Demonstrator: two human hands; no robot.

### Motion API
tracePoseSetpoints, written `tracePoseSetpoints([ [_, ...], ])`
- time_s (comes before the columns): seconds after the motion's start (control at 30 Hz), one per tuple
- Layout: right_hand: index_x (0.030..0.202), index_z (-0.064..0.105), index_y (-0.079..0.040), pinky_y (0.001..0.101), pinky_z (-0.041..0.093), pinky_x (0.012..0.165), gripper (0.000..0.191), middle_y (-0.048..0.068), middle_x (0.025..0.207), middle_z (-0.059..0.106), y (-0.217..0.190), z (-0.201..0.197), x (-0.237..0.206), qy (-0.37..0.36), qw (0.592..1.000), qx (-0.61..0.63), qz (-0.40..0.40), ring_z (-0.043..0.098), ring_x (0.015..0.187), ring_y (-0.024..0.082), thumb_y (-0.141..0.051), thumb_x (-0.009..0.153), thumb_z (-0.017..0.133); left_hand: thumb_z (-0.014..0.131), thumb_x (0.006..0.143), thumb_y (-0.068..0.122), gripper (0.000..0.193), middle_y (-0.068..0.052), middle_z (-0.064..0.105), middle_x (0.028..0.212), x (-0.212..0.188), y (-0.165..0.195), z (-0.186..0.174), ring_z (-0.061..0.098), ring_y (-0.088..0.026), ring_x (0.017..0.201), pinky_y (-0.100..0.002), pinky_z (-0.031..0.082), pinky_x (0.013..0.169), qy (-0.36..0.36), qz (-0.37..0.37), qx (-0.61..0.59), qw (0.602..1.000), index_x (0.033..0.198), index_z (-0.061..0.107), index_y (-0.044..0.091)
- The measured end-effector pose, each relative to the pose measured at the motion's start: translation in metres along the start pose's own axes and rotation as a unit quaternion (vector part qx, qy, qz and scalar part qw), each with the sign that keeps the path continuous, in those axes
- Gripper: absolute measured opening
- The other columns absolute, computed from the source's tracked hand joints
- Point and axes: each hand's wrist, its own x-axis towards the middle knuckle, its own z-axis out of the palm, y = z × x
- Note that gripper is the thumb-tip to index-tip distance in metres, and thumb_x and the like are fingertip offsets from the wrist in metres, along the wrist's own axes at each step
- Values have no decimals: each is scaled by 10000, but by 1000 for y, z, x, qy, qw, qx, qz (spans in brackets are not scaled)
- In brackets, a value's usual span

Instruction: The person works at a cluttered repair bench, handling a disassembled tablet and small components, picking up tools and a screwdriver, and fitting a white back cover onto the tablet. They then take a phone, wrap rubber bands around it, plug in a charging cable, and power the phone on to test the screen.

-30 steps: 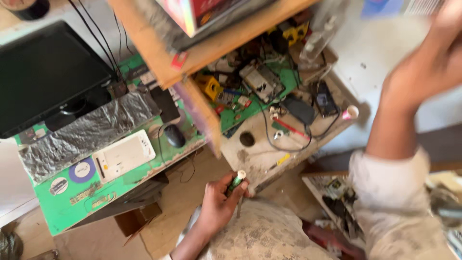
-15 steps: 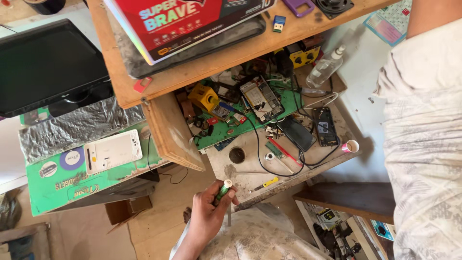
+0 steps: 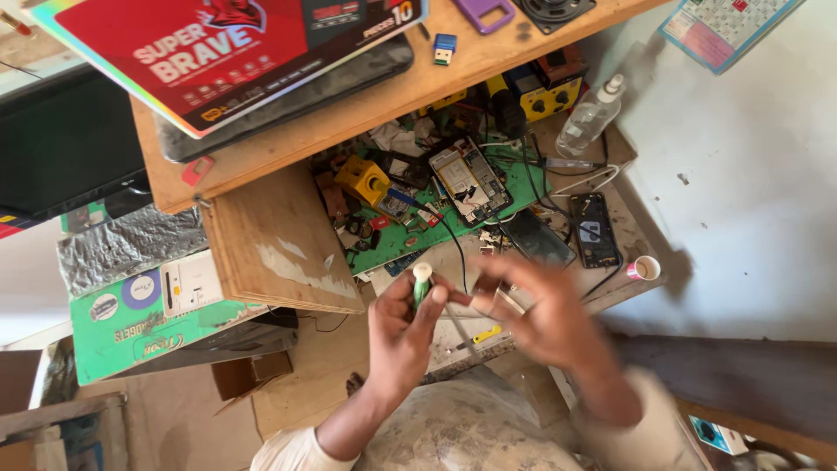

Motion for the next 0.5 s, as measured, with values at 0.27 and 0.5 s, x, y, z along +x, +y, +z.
tracePoseSetpoints([
  [0.27,1376,691,-30,234,560,603,362,74,874,779,5,15,-44,126,980,78,136,676,643,73,-68,1019,642,611,1042,137,294,-81,746,1087,17,-7,37,585,-32,770,-181,420,616,-5,29,-137,990,1276,637,-39],
  [0.5,1368,699,-31,290,474,590,281,114,977,756,-25,-50,53,246,944,-187,-112,647,660,144,51,1100,681,459,1054,221,447,-153,732,908,-1,2,20,372,-59,497,-204,304,459,-41,-95,-180,978,1331,595,-103],
])
